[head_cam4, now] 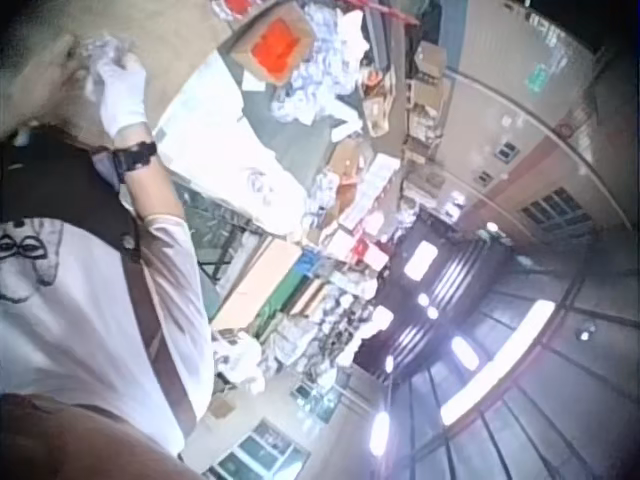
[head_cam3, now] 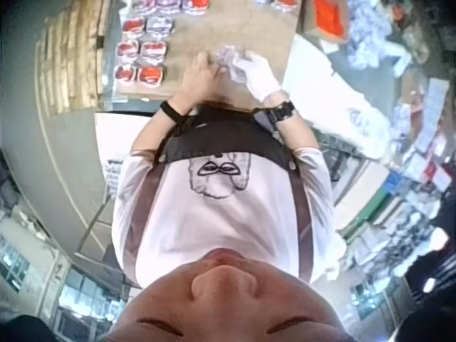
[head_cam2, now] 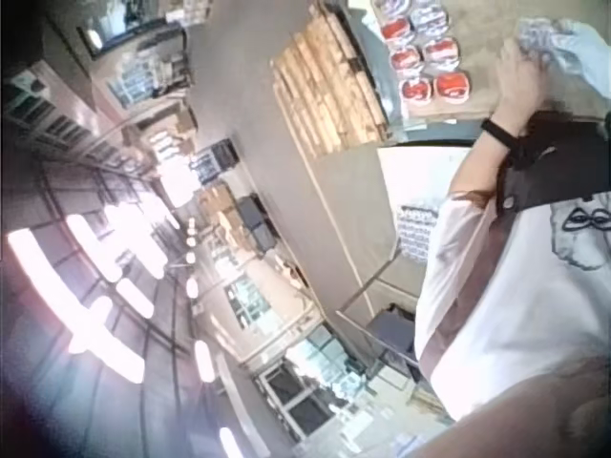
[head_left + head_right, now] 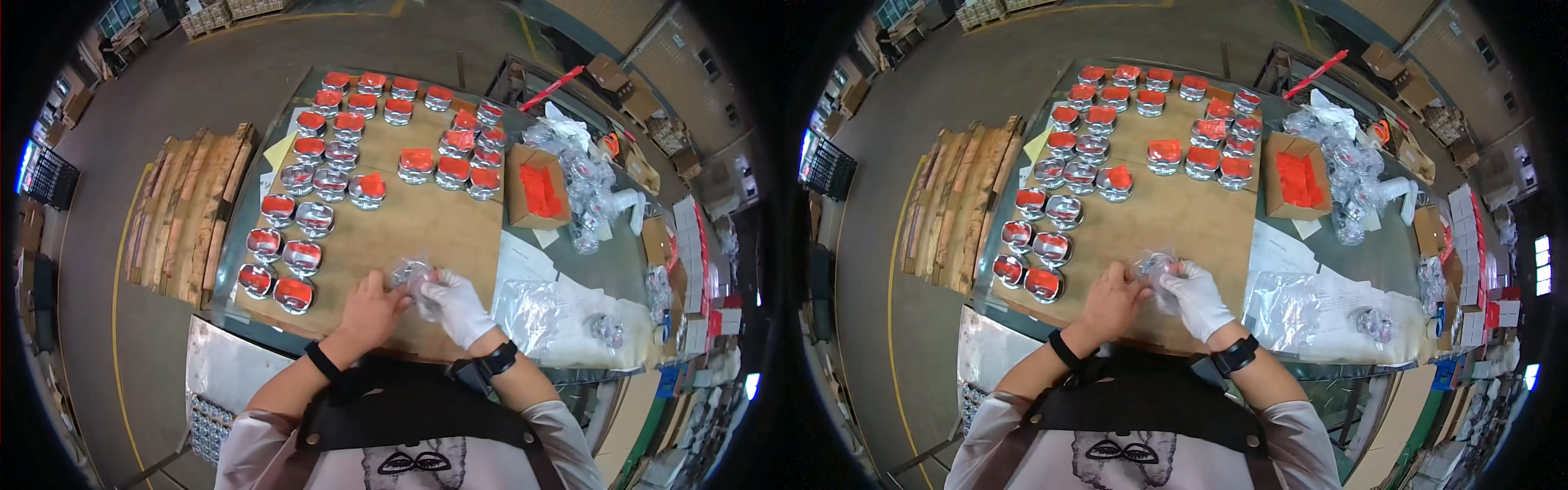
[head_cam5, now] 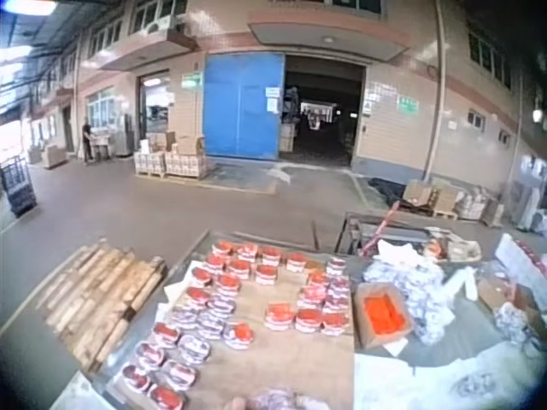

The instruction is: The person repeatedly picks small red-lidded jars from a table, places each into a clear plastic bag, and sets the bagged jar aside. The person also handles stacks of empty plastic bags and occasionally moves items on the table to continue the packing process.

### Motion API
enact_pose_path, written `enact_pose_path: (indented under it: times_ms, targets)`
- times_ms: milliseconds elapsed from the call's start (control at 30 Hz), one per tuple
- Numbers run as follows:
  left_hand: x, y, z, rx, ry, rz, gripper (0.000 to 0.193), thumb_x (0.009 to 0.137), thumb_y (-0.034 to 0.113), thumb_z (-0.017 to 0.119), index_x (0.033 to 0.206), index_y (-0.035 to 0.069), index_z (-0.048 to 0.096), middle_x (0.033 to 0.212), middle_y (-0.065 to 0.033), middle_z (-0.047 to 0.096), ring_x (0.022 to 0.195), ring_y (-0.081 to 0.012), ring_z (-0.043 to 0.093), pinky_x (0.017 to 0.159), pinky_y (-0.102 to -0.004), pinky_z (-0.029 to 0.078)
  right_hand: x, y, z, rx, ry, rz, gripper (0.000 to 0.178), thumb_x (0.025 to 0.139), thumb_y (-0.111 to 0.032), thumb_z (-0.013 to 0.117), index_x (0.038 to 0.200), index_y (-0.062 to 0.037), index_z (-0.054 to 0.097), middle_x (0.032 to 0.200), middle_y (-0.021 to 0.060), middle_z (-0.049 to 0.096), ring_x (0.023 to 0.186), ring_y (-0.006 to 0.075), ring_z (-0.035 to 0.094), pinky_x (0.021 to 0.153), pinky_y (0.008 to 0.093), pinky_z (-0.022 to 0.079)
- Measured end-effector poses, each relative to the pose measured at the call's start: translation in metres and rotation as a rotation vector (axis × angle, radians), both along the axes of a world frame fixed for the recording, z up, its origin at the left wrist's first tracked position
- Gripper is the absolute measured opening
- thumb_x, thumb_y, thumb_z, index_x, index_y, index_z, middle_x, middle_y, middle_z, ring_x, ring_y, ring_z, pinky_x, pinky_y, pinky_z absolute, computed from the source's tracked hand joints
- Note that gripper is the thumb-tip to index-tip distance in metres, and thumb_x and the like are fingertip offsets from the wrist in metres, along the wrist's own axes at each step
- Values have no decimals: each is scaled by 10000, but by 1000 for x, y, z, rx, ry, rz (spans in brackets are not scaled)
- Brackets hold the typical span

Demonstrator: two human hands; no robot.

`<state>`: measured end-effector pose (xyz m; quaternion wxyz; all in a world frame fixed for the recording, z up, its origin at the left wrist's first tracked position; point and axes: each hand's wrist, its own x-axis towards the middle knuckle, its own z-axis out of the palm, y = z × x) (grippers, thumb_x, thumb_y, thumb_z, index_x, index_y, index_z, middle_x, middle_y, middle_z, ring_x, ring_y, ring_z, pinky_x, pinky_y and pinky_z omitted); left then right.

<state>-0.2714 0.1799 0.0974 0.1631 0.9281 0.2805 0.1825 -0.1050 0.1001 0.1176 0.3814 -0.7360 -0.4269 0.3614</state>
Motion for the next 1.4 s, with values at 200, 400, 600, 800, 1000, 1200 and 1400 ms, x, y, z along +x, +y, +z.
enact_pose_path:
  times_ms: [200, 400, 600, 800, 1000, 1200, 1400]
  targets:
    - [-6, 1, -32, -291, -62, 94, 305, 807, 163, 654, 1100, 79, 662, 980, -139, 539, 866, -330, 574, 728, -456, 480, -11, -2, 11, 147, -815, 471, 306, 809, -67, 588, 1115, -73, 589, 1104, 113, 648, 872, 292, 650, 782, 461, 512]
    - [8, -14, -9, -38, -21, 184, 303, 800, 161, 647, 1082, 48, 652, 944, -172, 558, 773, -336, 591, 656, -449, 489, 17, 39, -38, 233, -645, 582, 156, 841, -144, 559, 958, -67, 628, 870, 155, 658, 770, 338, 672, 637, 434, 542]
    - [26, -4, -22, -282, -134, -66, 282, 871, 147, 613, 1079, -39, 656, 1041, -196, 553, 969, -341, 574, 865, -412, 478, 49, -3, -25, 177, -638, 429, 130, 878, -155, 542, 942, -53, 589, 852, 164, 638, 722, 333, 668, 640, 424, 543]
    - [184, -103, 33, -516, -243, -207, 233, 910, 184, 603, 1023, -11, 663, 995, -174, 586, 858, -321, 607, 777, -401, 508, 176, -192, -6, -182, -365, -306, 316, 867, -267, 634, 1140, -112, 600, 981, 184, 647, 917, 373, 632, 777, 467, 506]
    - [306, -190, -72, -411, 197, -330, 263, 860, 308, 660, 850, 46, 644, 978, -149, 629, 833, -345, 635, 711, -441, 532, 272, -355, -85, -660, -892, -522, 240, 858, -292, 616, 960, -78, 581, 822, 131, 597, 701, 311, 631, 629, 437, 548]
    - [307, -195, -103, -481, 138, -308, 211, 861, 250, 660, 902, 44, 645, 910, -142, 634, 797, -333, 636, 680, -437, 521, 255, -320, -37, -177, -979, -622, 388, 822, -274, 674, 1120, -44, 574, 930, 164, 627, 831, 370, 631, 720, 463, 517]
    - [255, -164, -24, -664, -298, -157, 122, 915, 123, 628, 973, 16, 632, 781, -77, 602, 622, -182, 561, 564, -313, 463, 215, -219, 11, -74, -44, -301, 311, 877, -277, 660, 939, 26, 689, 801, 146, 690, 760, 236, 658, 706, 339, 509]
